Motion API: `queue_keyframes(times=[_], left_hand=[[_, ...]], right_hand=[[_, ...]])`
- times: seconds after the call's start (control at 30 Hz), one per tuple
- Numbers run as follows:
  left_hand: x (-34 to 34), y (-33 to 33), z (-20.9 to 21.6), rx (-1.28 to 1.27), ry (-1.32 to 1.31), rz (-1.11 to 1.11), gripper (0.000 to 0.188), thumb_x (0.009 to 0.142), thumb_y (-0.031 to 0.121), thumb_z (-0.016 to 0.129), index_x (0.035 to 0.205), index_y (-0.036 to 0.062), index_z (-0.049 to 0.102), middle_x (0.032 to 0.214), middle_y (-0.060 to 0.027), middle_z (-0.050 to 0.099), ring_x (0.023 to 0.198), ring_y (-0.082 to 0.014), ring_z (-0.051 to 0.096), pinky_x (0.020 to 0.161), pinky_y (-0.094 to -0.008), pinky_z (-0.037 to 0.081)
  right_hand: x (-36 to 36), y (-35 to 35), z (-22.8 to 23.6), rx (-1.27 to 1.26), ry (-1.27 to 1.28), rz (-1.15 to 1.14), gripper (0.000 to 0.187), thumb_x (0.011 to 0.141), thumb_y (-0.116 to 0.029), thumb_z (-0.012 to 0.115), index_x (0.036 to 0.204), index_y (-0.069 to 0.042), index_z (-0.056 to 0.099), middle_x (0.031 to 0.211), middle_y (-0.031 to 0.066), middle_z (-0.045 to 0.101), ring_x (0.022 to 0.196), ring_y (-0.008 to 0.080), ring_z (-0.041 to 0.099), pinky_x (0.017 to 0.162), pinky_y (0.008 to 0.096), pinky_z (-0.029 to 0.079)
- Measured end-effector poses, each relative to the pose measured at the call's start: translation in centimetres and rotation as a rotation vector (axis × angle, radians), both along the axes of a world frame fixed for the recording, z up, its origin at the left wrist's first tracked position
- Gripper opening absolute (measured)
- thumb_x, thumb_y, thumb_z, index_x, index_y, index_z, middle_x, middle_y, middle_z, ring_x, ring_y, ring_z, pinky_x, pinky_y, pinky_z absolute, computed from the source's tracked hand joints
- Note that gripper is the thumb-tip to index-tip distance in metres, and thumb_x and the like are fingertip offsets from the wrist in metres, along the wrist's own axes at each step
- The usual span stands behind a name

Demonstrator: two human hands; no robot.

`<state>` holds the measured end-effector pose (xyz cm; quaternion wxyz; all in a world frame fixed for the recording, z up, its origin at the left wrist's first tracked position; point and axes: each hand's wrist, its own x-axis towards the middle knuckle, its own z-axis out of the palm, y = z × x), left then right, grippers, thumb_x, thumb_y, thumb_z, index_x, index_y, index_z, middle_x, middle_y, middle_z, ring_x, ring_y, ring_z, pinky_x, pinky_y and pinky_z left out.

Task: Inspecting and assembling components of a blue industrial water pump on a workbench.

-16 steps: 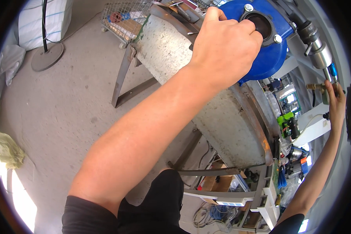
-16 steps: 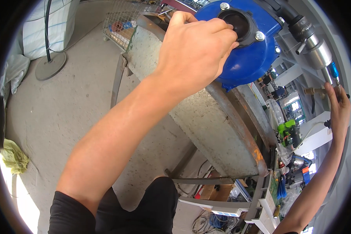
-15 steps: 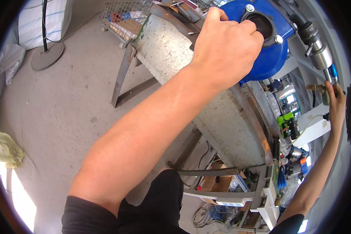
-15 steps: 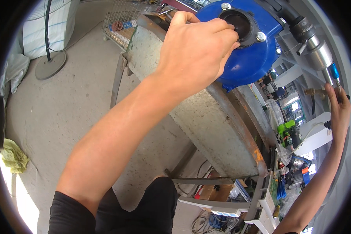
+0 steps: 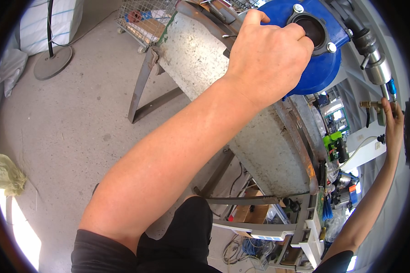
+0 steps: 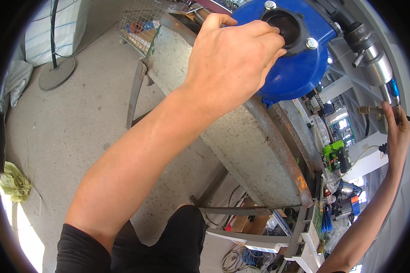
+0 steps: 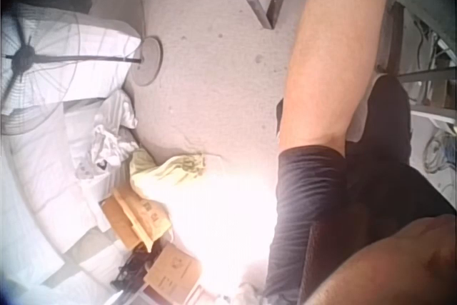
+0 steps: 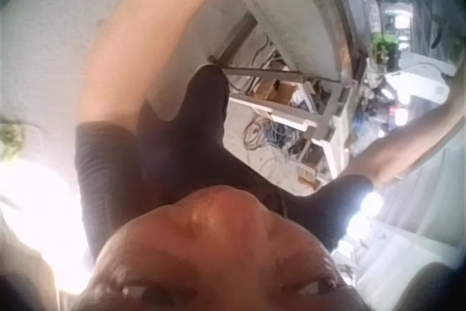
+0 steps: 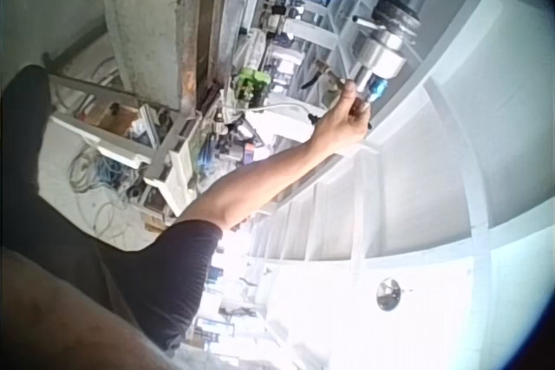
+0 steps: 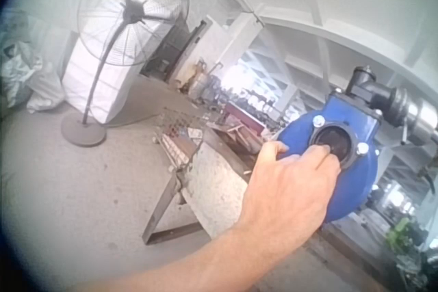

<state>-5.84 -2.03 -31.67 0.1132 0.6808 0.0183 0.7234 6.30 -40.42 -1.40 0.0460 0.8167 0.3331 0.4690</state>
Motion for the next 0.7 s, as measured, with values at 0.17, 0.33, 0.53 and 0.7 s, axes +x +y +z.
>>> queue_keyframes(times=[0.17, 0.33, 0.53, 0.7], left_hand=[[-0.14, -0.24, 0.1, -0.011, 0.003, 0.001, 0.012, 0.094, 0.026, 0.079, 0.096, 0.0137, 0.08, 0.093, 0.0006, 0.075, 0.091, -0.0192, 0.073, 0.092, -0.0384, 0.049], [0.06, -0.37, 0.12, -0.022, -0.033, 0.023, 0.012, 0.093, 0.026, 0.079, 0.094, 0.0143, 0.079, 0.091, 0.0008, 0.074, 0.086, -0.02, 0.073, 0.09, -0.0369, 0.05], [0.34, -0.47, -0.2, -0.05, -0.053, 0.007, 0.012, 0.092, 0.025, 0.079, 0.095, 0.0135, 0.079, 0.099, 0.0018, 0.076, 0.085, -0.02, 0.073, 0.086, -0.0382, 0.05], [0.62, -0.59, -0.27, -0.06, -0.092, -0.005, 0.01, 0.092, 0.023, 0.079, 0.095, 0.0134, 0.079, 0.112, 0.0033, 0.078, 0.083, -0.0197, 0.073, 0.083, -0.04, 0.05]], right_hand=[[0.36, -0.21, -0.05, 0.031, 0.009, 0.039, 0.058, 0.1, -0.06, 0.076, 0.107, -0.003, 0.075, 0.083, 0.003, 0.056, 0.078, 0.0146, 0.05, 0.073, 0.0285, 0.04], [0.13, -0.19, -0.25, 0.05, 0.0, 0.051, 0.058, 0.1, -0.06, 0.076, 0.108, -0.002, 0.075, 0.084, 0.0032, 0.057, 0.079, 0.0141, 0.051, 0.074, 0.0278, 0.041], [-0.11, 0.08, -0.64, 0.047, -0.072, 0.042, 0.058, 0.101, -0.06, 0.076, 0.106, -0.002, 0.075, 0.084, 0.0025, 0.057, 0.079, 0.0131, 0.05, 0.074, 0.0275, 0.04], [-0.53, -0.17, -0.4, 0.04, -0.023, -0.04, 0.055, 0.102, -0.057, 0.076, 0.106, -0.002, 0.075, 0.085, 0.0018, 0.057, 0.08, 0.0122, 0.051, 0.074, 0.0269, 0.04]])
